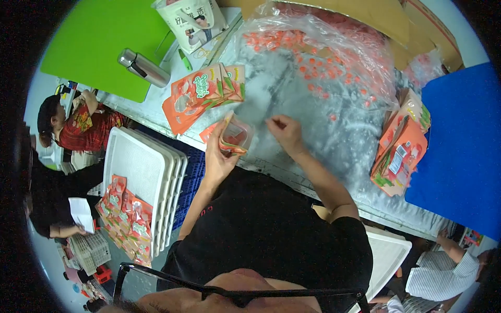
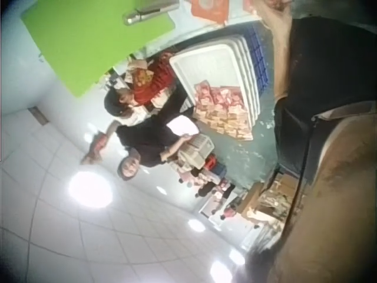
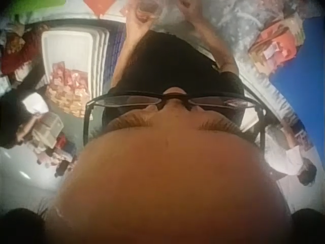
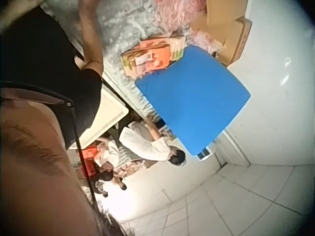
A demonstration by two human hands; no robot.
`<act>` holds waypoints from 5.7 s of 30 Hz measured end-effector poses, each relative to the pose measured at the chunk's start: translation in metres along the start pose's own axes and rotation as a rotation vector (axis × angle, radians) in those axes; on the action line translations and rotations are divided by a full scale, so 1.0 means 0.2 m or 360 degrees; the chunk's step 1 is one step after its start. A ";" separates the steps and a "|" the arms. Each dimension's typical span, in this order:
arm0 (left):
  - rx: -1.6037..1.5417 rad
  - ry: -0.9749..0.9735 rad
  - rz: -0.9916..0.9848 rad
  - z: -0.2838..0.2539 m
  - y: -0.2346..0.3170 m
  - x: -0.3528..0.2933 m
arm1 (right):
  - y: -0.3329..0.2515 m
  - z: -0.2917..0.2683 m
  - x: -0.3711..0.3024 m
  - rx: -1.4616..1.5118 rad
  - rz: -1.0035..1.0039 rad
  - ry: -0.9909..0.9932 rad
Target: Packing small red items into printed plastic bags at a factory workstation.
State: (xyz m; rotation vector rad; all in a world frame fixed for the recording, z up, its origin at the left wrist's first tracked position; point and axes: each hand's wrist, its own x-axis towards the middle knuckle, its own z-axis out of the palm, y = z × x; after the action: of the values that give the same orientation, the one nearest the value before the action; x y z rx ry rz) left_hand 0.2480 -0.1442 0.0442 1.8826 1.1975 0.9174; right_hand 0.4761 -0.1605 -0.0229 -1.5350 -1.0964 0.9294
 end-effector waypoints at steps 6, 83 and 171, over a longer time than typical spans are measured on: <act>0.0309 -0.0088 0.0285 0.09 0.04 0.02 | -0.53 0.07 -0.02 -0.0313 -0.0990 0.0021; -0.1318 -0.1613 -0.0514 1.19 1.07 0.30 | 0.15 -1.74 -0.64 0.0564 0.0177 0.0621; -0.0938 0.1211 -0.1387 -1.93 -1.07 -0.64 | -1.07 2.74 0.24 -0.1086 -0.0889 -0.1588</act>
State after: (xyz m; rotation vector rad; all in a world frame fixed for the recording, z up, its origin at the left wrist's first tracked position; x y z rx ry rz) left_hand -0.2107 -0.1212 0.0282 0.4148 1.7054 1.2877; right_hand -0.0632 0.0599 0.0679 -1.0787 -2.6069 0.9670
